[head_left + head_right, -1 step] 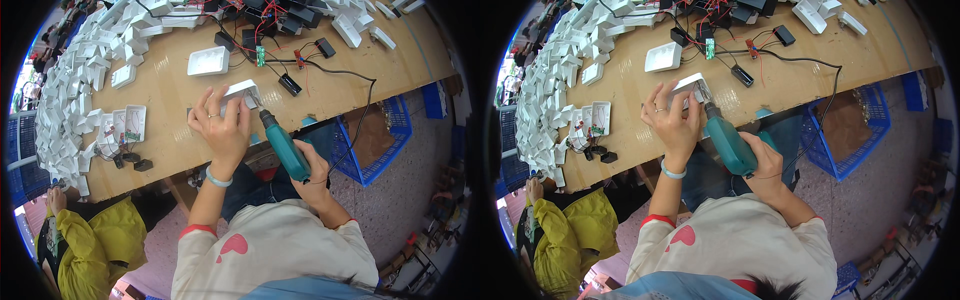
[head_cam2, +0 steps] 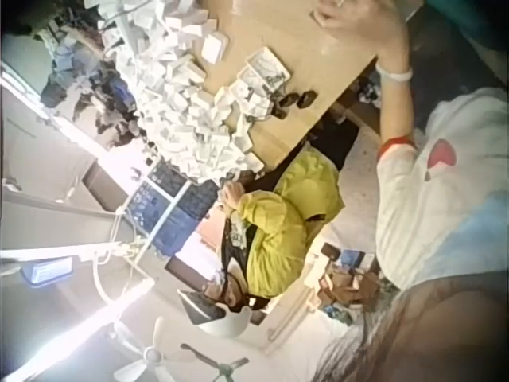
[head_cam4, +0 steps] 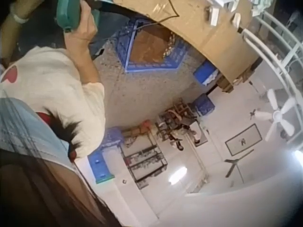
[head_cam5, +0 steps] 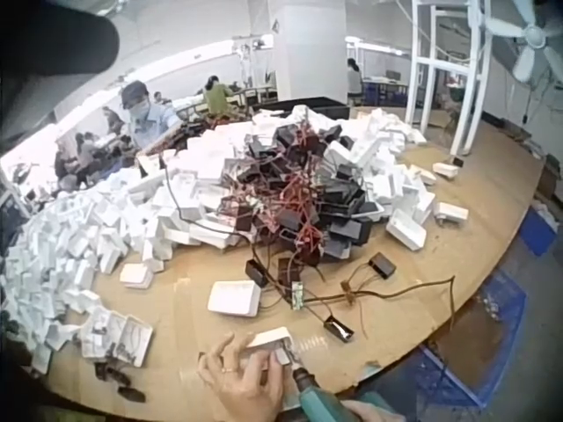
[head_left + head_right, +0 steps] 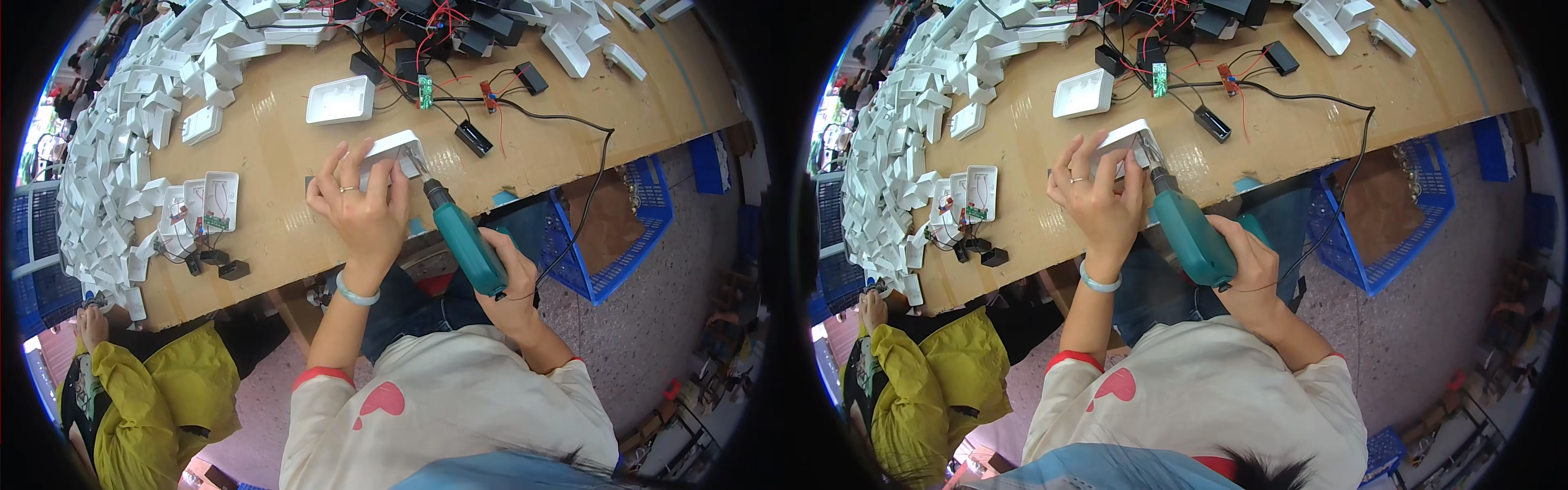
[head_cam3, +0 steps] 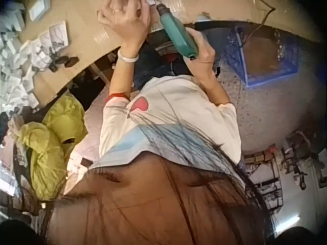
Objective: Assembling small electronic units by placing wires into white plastic housings and securing them with an electric screwdriver.
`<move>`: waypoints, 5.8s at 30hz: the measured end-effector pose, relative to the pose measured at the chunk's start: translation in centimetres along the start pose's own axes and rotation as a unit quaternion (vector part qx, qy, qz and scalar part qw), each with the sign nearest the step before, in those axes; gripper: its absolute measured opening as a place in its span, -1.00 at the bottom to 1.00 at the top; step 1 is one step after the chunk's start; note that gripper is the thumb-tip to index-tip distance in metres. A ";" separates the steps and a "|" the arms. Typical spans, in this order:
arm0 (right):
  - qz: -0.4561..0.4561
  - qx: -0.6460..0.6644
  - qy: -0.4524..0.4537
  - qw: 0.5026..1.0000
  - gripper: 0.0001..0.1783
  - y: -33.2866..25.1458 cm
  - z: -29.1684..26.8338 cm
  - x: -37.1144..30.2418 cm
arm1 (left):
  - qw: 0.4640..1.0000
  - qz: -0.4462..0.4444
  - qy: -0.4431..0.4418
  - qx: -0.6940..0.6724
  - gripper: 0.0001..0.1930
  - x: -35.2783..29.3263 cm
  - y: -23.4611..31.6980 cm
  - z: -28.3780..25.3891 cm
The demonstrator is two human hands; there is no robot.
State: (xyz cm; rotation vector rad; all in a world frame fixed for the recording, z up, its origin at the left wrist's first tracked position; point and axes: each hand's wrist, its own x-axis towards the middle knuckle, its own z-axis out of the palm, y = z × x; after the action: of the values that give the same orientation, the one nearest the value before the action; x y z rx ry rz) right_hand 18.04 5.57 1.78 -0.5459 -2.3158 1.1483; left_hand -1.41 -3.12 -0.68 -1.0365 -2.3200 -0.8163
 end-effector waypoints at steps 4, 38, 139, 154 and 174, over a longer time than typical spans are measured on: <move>-0.006 -0.010 -0.001 1.000 -0.45 -0.2 -0.2 0.2 | 1.000 -0.002 -0.001 -0.003 -0.93 0.0 0.0 0.0; -0.026 -0.103 -0.040 0.994 -0.51 -0.5 -0.9 0.5 | 1.000 -0.002 -0.005 0.008 -0.93 -0.4 -0.3 0.2; 0.021 0.013 0.001 1.000 -0.50 -0.2 -0.4 -0.3 | 0.999 0.053 -0.003 0.006 -0.84 -0.8 -0.7 -0.2; 0.019 -0.002 -0.005 1.000 -0.50 -0.3 -0.6 -0.2 | 0.999 0.048 0.004 0.002 -0.84 -0.8 -0.7 -0.1; 0.037 -0.018 -0.030 0.999 -0.49 -0.3 -0.7 -0.4 | 0.999 0.052 0.000 -0.005 -0.82 -0.9 -0.9 -0.1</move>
State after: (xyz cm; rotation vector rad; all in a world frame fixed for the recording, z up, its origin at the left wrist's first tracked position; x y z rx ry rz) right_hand 18.72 5.63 2.28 -0.6218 -2.3902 1.1738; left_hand -1.53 -4.09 -1.46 -1.1496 -2.2431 -0.7877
